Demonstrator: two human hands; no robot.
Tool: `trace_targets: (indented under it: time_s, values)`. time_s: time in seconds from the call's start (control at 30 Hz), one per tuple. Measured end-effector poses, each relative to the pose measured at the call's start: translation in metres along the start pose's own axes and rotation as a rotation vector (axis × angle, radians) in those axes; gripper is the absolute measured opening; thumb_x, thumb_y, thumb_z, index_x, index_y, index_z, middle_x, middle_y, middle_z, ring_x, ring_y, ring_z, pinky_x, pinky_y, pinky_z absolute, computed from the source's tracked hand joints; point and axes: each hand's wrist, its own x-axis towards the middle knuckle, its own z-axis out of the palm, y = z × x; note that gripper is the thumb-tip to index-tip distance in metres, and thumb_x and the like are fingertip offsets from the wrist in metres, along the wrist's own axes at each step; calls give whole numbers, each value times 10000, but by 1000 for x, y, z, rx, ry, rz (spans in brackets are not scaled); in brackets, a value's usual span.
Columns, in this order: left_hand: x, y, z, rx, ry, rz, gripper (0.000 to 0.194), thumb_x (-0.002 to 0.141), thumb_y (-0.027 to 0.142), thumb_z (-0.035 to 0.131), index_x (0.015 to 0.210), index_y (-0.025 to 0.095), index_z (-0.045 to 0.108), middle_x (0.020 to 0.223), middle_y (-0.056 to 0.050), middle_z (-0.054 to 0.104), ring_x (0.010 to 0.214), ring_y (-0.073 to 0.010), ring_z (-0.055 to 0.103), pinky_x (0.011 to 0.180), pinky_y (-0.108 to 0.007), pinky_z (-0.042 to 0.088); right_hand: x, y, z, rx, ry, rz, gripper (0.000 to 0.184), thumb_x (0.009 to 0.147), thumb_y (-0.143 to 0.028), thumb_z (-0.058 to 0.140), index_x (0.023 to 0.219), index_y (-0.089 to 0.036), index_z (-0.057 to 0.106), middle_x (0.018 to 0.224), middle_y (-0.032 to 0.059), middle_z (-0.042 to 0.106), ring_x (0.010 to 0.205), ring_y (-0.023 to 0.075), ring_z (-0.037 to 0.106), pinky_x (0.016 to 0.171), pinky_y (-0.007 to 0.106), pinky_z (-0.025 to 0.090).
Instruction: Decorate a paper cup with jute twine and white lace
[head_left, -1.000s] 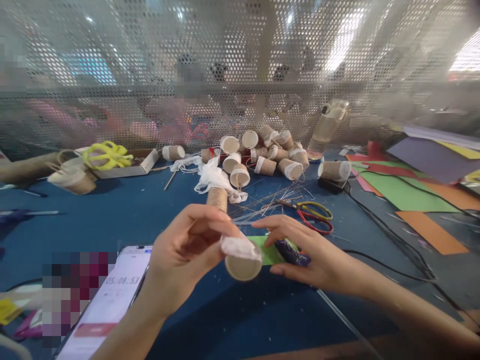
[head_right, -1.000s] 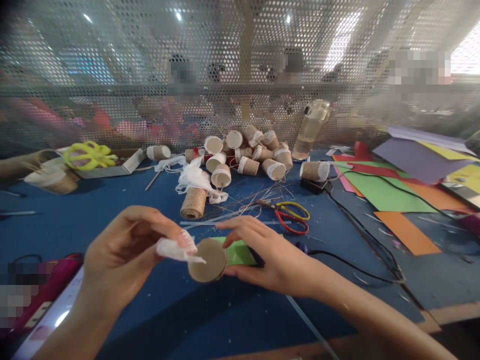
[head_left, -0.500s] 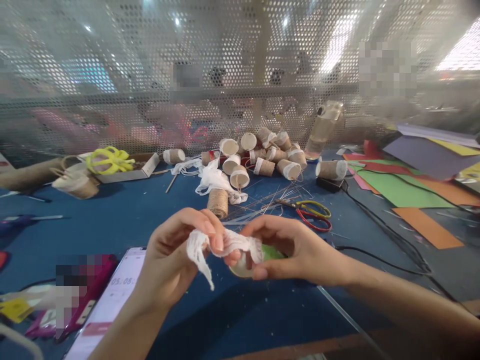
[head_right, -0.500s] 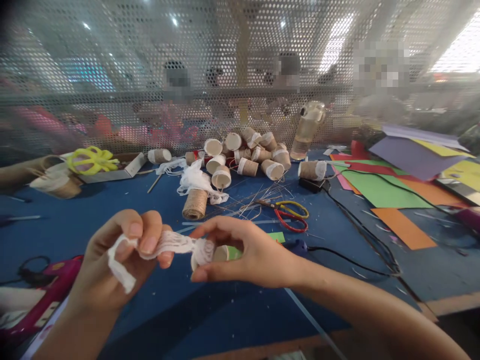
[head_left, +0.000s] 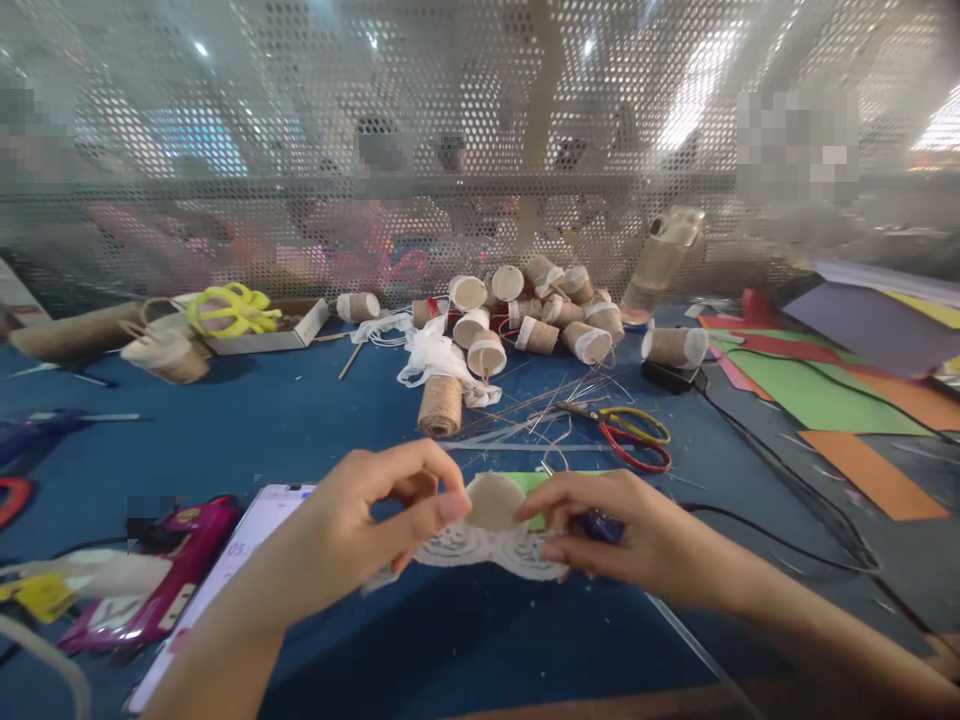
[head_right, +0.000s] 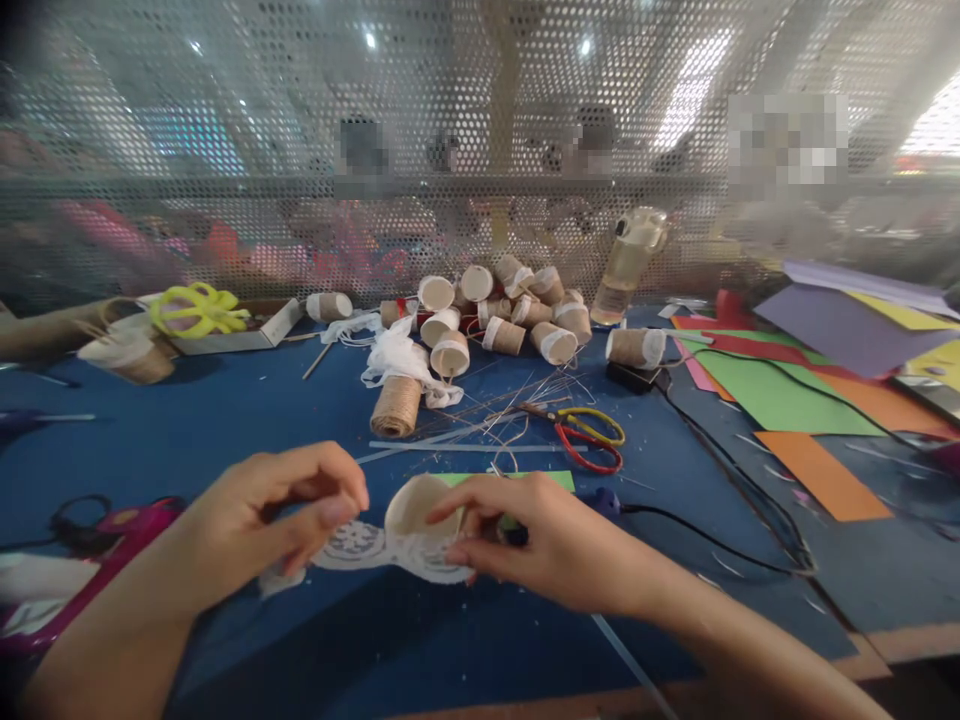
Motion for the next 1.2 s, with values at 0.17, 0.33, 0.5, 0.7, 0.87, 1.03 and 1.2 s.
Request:
trace_targets:
  time_s: [0.17, 0.33, 0.5, 0.7, 0.87, 1.03, 1.2]
  values:
    - [-7, -5, 3, 488, -143, 7, 173, 951, 368, 650, 1117, 389, 696, 650, 106, 666, 614, -114, 641, 629, -211, 426, 0, 8, 7, -238, -59, -67, 278, 963, -260, 668, 1239, -223, 662, 812, -19, 745, 715, 110, 665, 682, 216, 465]
    - [-9, -9, 8, 523, -196, 40, 204, 947, 325, 668, 1140, 385, 698, 814, 93, 775, 715, -133, 721, 634, -222, 422, -2, 19, 10, -404, -33, -137, 295, 993, -308, 633, 1276, -226, 647, 879, 10, 761, 770, 145, 686, 742, 261, 487]
    - [-4, -15, 11, 527, -180, 99, 203, 959, 331, 638, 1132, 345, 744, 889, 28, 804, 758, -175, 743, 644, -246, 455, -1, 26, 9, -498, -42, -194, 286, 1021, -331, 586, 1277, -217, 643, 925, 42, 757, 792, 168, 696, 735, 292, 489]
    - [-3, -19, 11, 629, -227, 88, 155, 969, 282, 635, 1076, 326, 739, 873, 30, 771, 774, -187, 712, 656, -278, 419, 0, 27, 8, -619, -42, -237, 236, 1025, -319, 571, 1214, -203, 652, 874, 44, 737, 752, 180, 672, 673, 300, 462]
    - [-1, -22, 13, 662, -266, 110, 134, 985, 253, 618, 1022, 313, 732, 846, 48, 748, 763, -174, 683, 654, -296, 375, 1, 28, 9, -663, -40, -250, 210, 1036, -313, 541, 1172, -203, 657, 849, 40, 718, 726, 179, 656, 650, 299, 439]
    - [2, -24, 14, 644, -243, 198, 121, 962, 211, 642, 941, 280, 739, 832, 40, 744, 770, -166, 681, 676, -297, 392, 2, 26, 8, -658, -36, -228, 196, 1045, -307, 523, 1098, -212, 686, 830, 32, 709, 726, 168, 652, 655, 291, 437]
    - [5, -21, 11, 621, -249, 231, 110, 983, 239, 622, 948, 276, 720, 827, 48, 728, 770, -154, 647, 701, -283, 394, 3, 22, 5, -518, -45, -175, 179, 1035, -302, 556, 1036, -212, 712, 883, 23, 742, 781, 148, 676, 720, 268, 464]
